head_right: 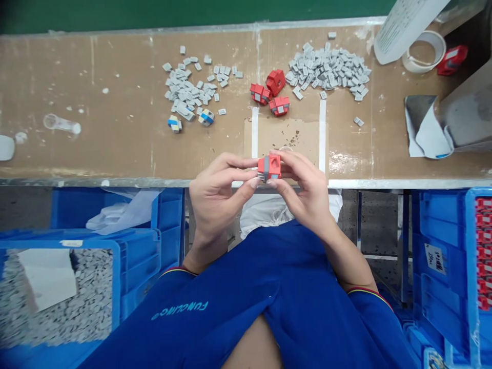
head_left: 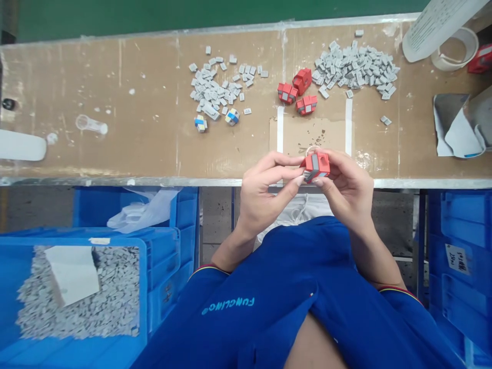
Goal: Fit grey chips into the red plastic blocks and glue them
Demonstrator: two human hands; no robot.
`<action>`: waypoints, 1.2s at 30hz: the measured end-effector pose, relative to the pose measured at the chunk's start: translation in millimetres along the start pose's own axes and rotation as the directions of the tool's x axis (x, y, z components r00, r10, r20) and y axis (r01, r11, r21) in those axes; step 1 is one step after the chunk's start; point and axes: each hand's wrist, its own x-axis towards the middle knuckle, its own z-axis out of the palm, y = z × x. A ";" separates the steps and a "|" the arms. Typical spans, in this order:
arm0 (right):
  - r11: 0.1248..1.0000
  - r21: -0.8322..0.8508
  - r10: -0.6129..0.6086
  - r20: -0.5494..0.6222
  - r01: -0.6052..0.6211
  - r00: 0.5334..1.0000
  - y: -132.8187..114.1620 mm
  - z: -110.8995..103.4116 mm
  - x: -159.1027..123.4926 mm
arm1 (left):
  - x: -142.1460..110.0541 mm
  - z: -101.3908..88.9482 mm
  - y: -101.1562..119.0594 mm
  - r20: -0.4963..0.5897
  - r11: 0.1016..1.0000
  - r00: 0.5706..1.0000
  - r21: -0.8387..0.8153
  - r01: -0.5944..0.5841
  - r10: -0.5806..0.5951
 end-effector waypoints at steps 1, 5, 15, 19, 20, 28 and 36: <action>1.000 0.005 0.015 0.002 -0.015 1.000 0.9 -0.2 0.6 | 0.4 -0.5 0.0 0.015 1.000 1.000 -0.002 0.013 -0.013; 0.999 0.037 0.024 0.023 -0.024 0.999 -0.1 -1.8 3.6 | 0.7 -1.6 -0.7 0.059 0.995 0.995 -0.057 0.079 -0.076; 0.999 -0.011 0.052 0.048 -0.052 0.998 -3.8 -6.1 9.5 | -0.9 2.5 -6.8 0.051 0.993 0.994 -0.067 0.101 -0.098; 0.999 -0.040 0.023 0.062 -0.020 0.998 -5.5 -8.9 9.4 | -3.9 6.7 -8.0 0.029 0.994 0.997 -0.084 0.071 -0.069; 0.998 -0.057 0.022 0.061 -0.018 0.998 -6.3 -9.1 9.5 | -4.6 7.6 -8.5 0.024 0.994 0.997 -0.086 0.072 -0.071; 0.992 0.011 0.122 0.070 -0.123 0.990 -5.2 -8.5 13.0 | -3.6 8.7 -10.5 0.038 0.978 0.984 -0.107 0.179 -0.176; 0.960 0.131 0.239 0.085 -0.249 0.967 -3.8 -11.5 15.7 | 1.3 7.8 -8.7 0.088 0.939 0.956 -0.182 0.291 -0.279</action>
